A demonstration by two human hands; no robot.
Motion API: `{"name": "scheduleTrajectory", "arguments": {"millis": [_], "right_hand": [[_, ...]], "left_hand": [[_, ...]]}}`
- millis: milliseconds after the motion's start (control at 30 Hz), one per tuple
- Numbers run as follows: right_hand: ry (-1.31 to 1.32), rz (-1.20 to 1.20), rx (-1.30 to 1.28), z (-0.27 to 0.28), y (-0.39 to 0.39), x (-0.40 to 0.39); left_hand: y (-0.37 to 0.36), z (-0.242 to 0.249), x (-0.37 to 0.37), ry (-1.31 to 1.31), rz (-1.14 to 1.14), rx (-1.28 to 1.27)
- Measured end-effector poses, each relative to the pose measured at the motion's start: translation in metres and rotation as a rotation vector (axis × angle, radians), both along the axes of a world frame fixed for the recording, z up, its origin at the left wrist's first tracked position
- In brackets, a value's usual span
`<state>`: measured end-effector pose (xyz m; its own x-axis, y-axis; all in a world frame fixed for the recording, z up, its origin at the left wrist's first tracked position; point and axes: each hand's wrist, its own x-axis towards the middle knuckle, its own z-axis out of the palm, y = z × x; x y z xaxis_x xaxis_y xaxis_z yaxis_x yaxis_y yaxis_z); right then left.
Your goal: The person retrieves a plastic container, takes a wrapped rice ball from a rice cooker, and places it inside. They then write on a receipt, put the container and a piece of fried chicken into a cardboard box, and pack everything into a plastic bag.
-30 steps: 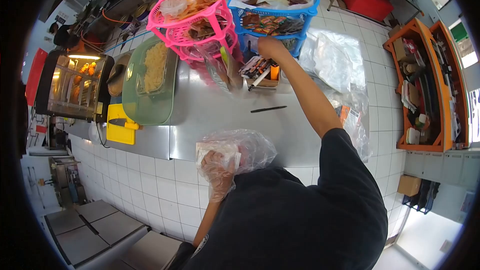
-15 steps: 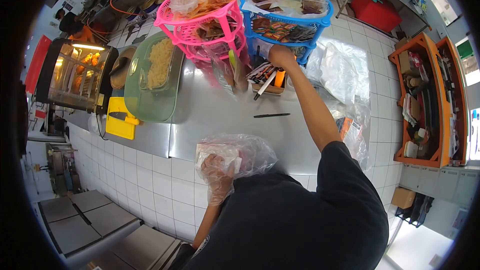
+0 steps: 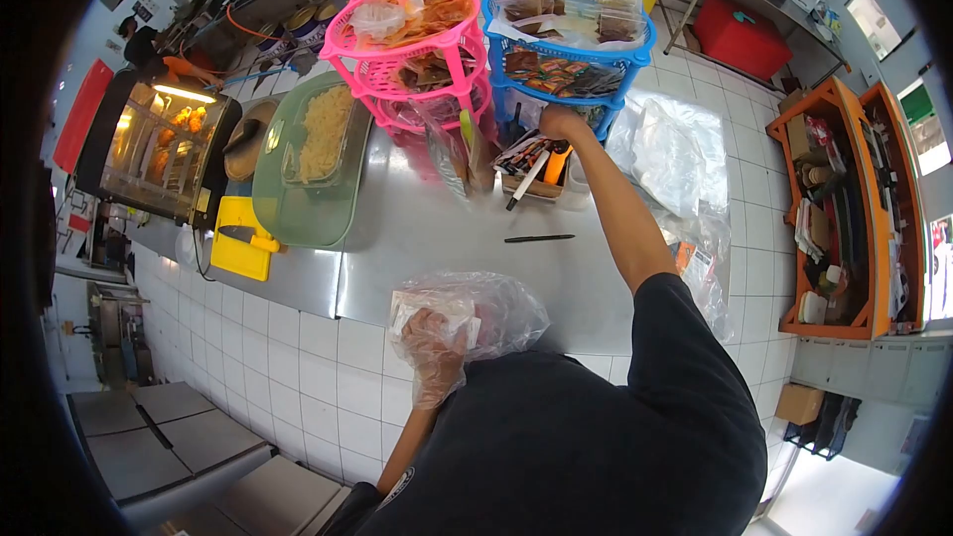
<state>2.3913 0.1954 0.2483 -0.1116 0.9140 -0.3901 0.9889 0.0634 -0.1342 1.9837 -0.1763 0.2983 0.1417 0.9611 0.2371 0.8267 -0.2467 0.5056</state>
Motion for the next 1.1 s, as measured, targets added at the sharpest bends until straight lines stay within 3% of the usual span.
{"name": "scheduleTrajectory", "arguments": {"millis": [133,233,367,467,567,667,767,800,900,933,1033,1067,1100], "right_hand": [[0.237,0.028,-0.026,0.025,-0.014,0.004],[0.211,-0.068,0.251,0.017,-0.029,-0.005],[0.339,0.071,0.05,0.034,-0.025,-0.012],[0.113,0.127,-0.081,-0.009,0.006,0.002],[0.082,0.103,-0.049,0.033,-0.011,-0.011],[0.374,0.016,0.259,0.031,-0.033,0.003],[0.619,-0.221,0.387,0.072,-0.07,-0.013],[0.794,-0.301,0.604,0.076,-0.075,-0.017],[0.694,-0.389,0.526,0.104,-0.089,-0.021],[0.772,-0.41,0.684,0.12,-0.095,-0.022],[0.721,-0.195,0.656,0.134,-0.092,-0.004],[0.727,-0.187,0.805,0.143,-0.093,-0.006],[0.773,-0.169,0.733,0.156,-0.083,0.0]], "left_hand": [[-0.001,0.0,0.002,-0.02,0.012,0.023],[0.001,-0.001,0.002,-0.029,0.021,0.032],[0.001,0.001,-0.001,-0.018,0.002,0.039],[0.001,0.005,0.001,-0.021,-0.001,0.034],[0.0,0.003,0.001,-0.013,0.011,0.05],[0.0,-0.003,-0.002,-0.033,0.006,0.056],[0.0,0.0,-0.001,-0.025,0.012,0.046],[0.001,-0.002,-0.001,-0.027,0.017,0.048],[-0.005,-0.003,-0.005,-0.022,0.014,0.035],[-0.003,0.001,-0.007,-0.015,0.002,0.032],[0.002,0.005,0.002,-0.008,-0.013,0.051],[0.002,0.009,-0.002,0.002,-0.04,0.06],[0.012,0.002,0.0,-0.021,-0.039,0.074]]}}
